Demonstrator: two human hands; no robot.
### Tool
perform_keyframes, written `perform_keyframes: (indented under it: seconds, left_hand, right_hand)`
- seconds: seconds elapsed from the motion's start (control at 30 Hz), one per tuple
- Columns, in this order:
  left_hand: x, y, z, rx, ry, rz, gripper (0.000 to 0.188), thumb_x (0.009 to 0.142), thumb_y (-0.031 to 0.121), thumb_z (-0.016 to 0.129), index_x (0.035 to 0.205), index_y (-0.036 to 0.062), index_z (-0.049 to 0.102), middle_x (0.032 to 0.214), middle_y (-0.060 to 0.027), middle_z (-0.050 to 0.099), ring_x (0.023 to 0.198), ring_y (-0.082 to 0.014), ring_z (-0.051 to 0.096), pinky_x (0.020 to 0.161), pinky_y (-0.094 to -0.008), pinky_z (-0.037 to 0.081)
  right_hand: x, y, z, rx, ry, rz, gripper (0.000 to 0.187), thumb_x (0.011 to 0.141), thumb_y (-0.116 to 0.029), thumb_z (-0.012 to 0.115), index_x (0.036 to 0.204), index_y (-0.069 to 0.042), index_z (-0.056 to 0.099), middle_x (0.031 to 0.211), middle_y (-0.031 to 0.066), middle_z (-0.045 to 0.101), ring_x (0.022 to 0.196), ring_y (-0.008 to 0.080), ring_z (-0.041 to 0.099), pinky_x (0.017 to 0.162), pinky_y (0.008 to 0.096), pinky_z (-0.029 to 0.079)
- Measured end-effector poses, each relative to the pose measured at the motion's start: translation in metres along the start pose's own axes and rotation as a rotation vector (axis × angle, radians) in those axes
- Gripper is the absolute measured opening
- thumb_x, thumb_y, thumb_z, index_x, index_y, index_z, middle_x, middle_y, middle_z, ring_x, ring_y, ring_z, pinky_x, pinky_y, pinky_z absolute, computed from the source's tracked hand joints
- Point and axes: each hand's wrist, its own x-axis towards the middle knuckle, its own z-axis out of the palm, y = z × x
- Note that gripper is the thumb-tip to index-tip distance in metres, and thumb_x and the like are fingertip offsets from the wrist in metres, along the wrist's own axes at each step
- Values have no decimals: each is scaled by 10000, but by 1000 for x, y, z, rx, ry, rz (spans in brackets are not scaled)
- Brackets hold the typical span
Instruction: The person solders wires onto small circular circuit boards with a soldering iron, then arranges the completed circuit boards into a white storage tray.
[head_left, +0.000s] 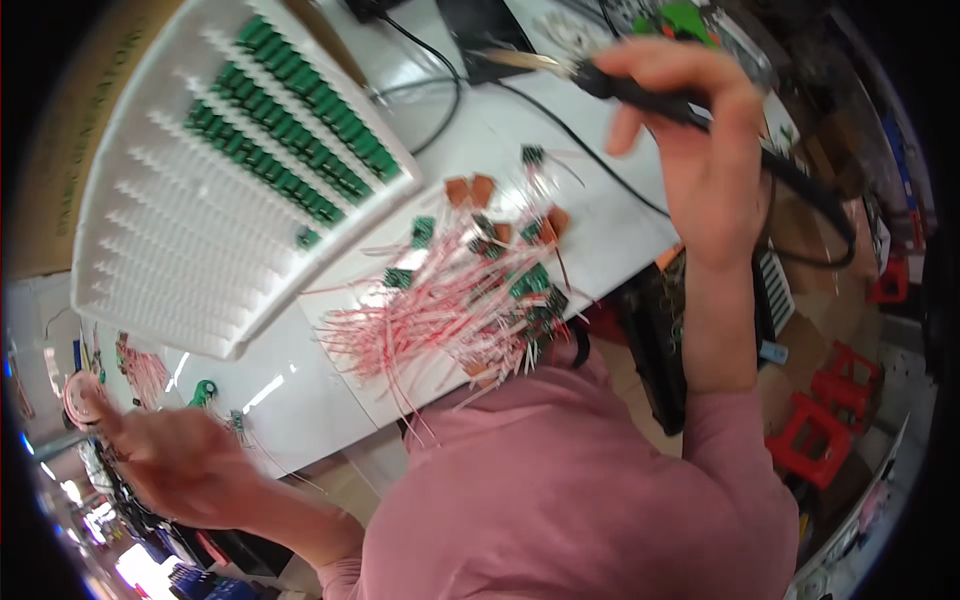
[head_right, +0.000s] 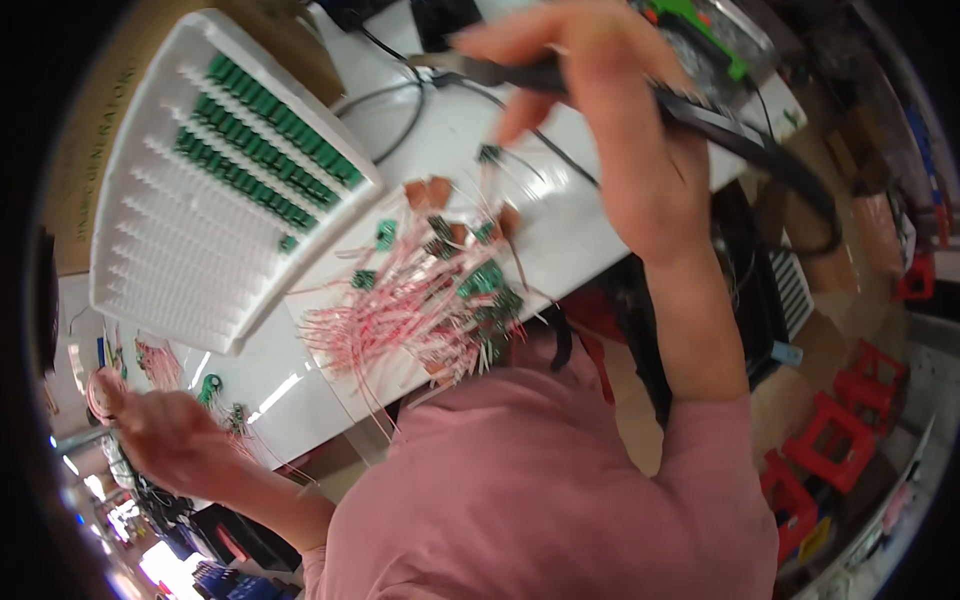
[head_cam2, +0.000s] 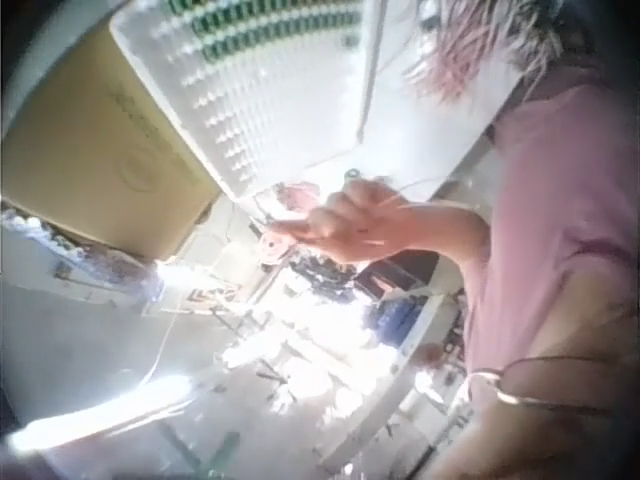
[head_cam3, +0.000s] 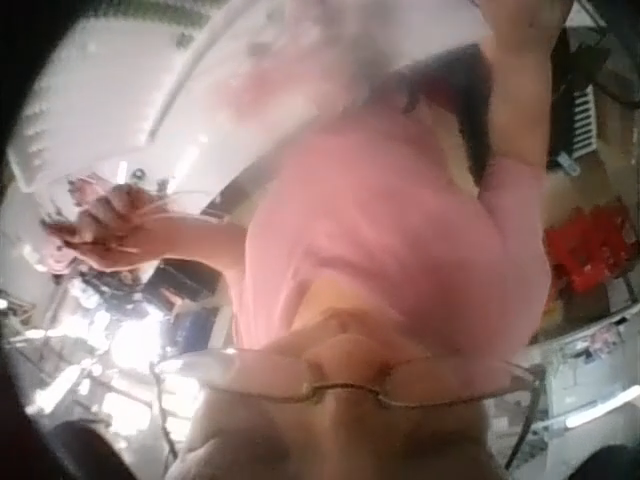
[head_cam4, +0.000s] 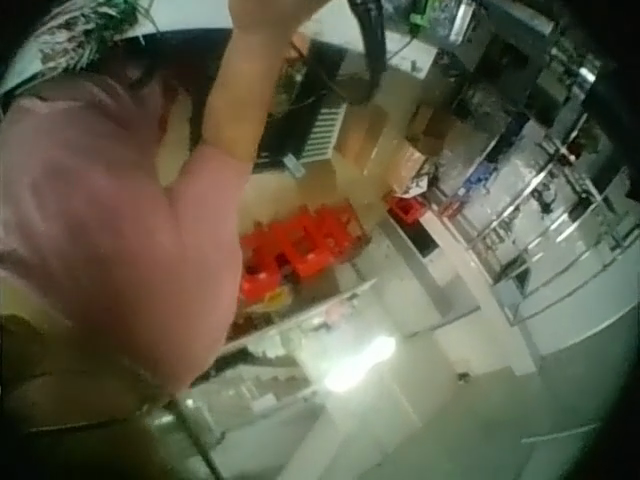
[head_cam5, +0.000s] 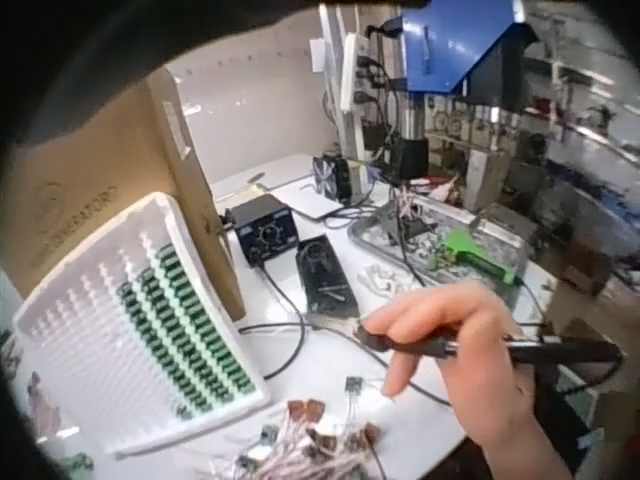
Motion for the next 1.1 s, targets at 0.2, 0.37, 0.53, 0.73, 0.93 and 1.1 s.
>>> perform_keyframes:
  seconds: [0.2, 0.37, 0.53, 0.73, 0.93, 1.1]
  left_hand:
    - [7, -7, -51, 102, -165, -95, 313, 816, 27, 485, 1118, -33, 432, 596, 26, 303, 486, -53, 284, 479, -224, 240]
    - [24, 28, -56, -214, -182, -69, 334, 792, 35, 515, 1100, -28, 403, 582, 36, 358, 423, -39, 289, 392, -185, 215]
    - [-10, 17, -50, 285, -294, -432, 401, 828, 298, 498, 1106, 25, 400, 495, 3, 354, 341, -75, 241, 360, -211, 198]
    - [-18, -45, -23, 313, -338, -968, 539, 860, 370, 402, 1234, -17, 408, 639, -35, 508, 450, -62, 353, 429, -188, 295]
    - [-19, -47, -22, 195, -390, -1090, 592, 873, 395, 335, 1320, 10, 278, 758, -65, 517, 485, -74, 373, 472, -196, 315]
    - [-12, -53, -42, 236, -742, -1019, 509, 887, 306, 280, 1276, -21, 290, 809, -68, 508, 553, -90, 415, 526, -217, 353]
  right_hand:
    - [5, 29, 61, 116, 143, -203, 224, 861, -246, 508, 888, -30, 563, 874, 108, 580, 692, 145, 540, 626, 277, 442]
    - [-1, 22, 57, -33, 244, -460, 126, 731, -116, 662, 823, -62, 595, 731, 43, 562, 693, 166, 539, 598, 274, 429]
    - [2, 1, 81, 1, 119, -206, 133, 710, -88, 669, 787, -63, 564, 810, 60, 539, 722, 206, 541, 632, 308, 444]
    - [-6, -28, 108, -138, -170, -111, 244, 646, -3, 688, 865, -57, 595, 967, 123, 515, 867, 233, 548, 753, 304, 455]
    - [-11, -29, 142, -287, -395, -176, 294, 684, -189, 693, 943, -80, 605, 987, 78, 524, 816, 212, 499, 736, 310, 374]
    - [-15, -24, 161, -380, -477, -153, 322, 629, -119, 693, 938, -91, 608, 991, 65, 530, 800, 211, 485, 745, 308, 359]
